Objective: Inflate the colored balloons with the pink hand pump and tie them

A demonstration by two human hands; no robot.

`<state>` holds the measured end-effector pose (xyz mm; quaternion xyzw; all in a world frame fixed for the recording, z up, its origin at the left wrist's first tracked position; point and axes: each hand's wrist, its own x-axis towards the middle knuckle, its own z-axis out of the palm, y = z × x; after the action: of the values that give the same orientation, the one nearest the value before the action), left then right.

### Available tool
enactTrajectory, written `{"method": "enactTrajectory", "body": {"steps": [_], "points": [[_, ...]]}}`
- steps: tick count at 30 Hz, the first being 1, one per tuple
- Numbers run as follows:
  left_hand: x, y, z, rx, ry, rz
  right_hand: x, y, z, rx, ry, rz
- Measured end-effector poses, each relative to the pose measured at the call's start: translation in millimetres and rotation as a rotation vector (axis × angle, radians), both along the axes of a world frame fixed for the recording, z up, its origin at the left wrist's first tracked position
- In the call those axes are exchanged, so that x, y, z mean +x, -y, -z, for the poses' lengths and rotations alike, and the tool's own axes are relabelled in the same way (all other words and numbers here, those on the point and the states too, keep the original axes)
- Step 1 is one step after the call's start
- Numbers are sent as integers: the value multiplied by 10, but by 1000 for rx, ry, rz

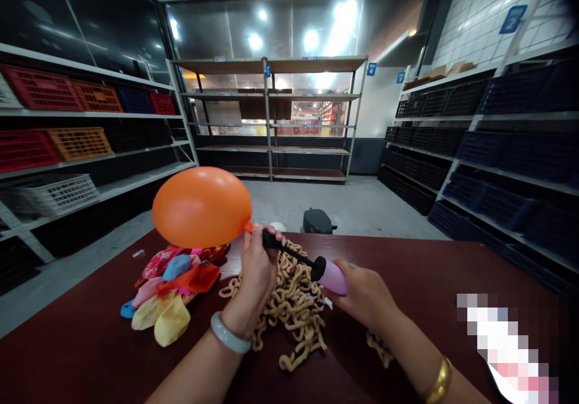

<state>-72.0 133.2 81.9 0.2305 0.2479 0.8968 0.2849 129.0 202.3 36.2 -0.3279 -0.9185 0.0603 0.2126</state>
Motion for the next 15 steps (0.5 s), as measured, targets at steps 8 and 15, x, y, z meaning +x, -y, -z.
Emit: {"method": "enactTrajectory", "body": {"steps": [8,15], "points": [[551,14,191,-71,-10,200,-58,105,-66,-27,-65,-3],[404,34,73,-31,-80,139,-123,150,-90,-63,-95,-37]]}}
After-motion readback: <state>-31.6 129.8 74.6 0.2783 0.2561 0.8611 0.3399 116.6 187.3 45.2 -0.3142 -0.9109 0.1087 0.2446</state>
